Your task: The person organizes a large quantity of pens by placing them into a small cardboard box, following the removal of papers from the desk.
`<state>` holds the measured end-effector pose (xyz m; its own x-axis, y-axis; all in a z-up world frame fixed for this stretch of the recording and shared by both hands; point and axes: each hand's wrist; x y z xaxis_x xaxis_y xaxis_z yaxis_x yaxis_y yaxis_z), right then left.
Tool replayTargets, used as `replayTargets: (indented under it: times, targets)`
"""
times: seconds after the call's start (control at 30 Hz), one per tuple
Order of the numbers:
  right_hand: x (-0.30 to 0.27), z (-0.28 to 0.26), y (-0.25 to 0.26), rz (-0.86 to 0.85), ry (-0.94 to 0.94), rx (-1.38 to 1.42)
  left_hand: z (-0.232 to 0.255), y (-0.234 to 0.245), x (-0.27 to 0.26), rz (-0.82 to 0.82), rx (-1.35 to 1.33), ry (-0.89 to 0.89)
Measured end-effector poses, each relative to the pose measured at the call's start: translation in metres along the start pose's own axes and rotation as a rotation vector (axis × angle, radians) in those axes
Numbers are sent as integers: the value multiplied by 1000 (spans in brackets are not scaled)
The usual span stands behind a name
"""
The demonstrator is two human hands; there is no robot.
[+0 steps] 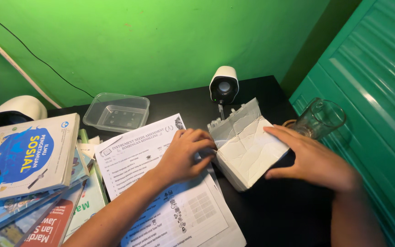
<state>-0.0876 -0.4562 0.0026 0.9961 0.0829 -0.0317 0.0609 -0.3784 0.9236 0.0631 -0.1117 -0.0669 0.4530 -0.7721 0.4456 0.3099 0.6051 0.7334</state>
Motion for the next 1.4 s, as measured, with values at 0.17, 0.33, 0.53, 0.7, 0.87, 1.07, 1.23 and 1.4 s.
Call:
replayTargets:
  times: [0.17,0.33,0.53,0.7,0.87,1.07,1.23,1.4]
  targets:
    - [4,-12,2,-23,-109,6,11,0,5,11,82,-129]
    - [9,-18,4,-25,-155,-17,8,-7,7,-81,102,-51]
    - [15,-11,2,2,-126,-5,-2,-18,3,-79,-62,-29]
    - [17,-4,0,52,-93,-21,-9,-22,4,-149,-43,66]
    - [19,-3,0,66,-104,30,-15,-26,2,-167,-136,118]
    - [20,43,-33,42,-127,-33,-38,-34,-10,8,-107,-117]
    - [63,161,-109,115,93,-86,-29,-37,-7,-2,-33,-50]
    - [86,208,-153,41,68,21,-27,-39,-8,-2,-114,-43]
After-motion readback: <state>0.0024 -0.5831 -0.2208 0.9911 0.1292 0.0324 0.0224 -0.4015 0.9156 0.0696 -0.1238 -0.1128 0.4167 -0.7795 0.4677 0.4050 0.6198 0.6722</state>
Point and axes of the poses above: each hand's wrist, its own x-axis towards the middle knuckle, its own y-axis out of the back of the hand, z = x × y, and after that the axes turned 3 degrees about -x, right-handed
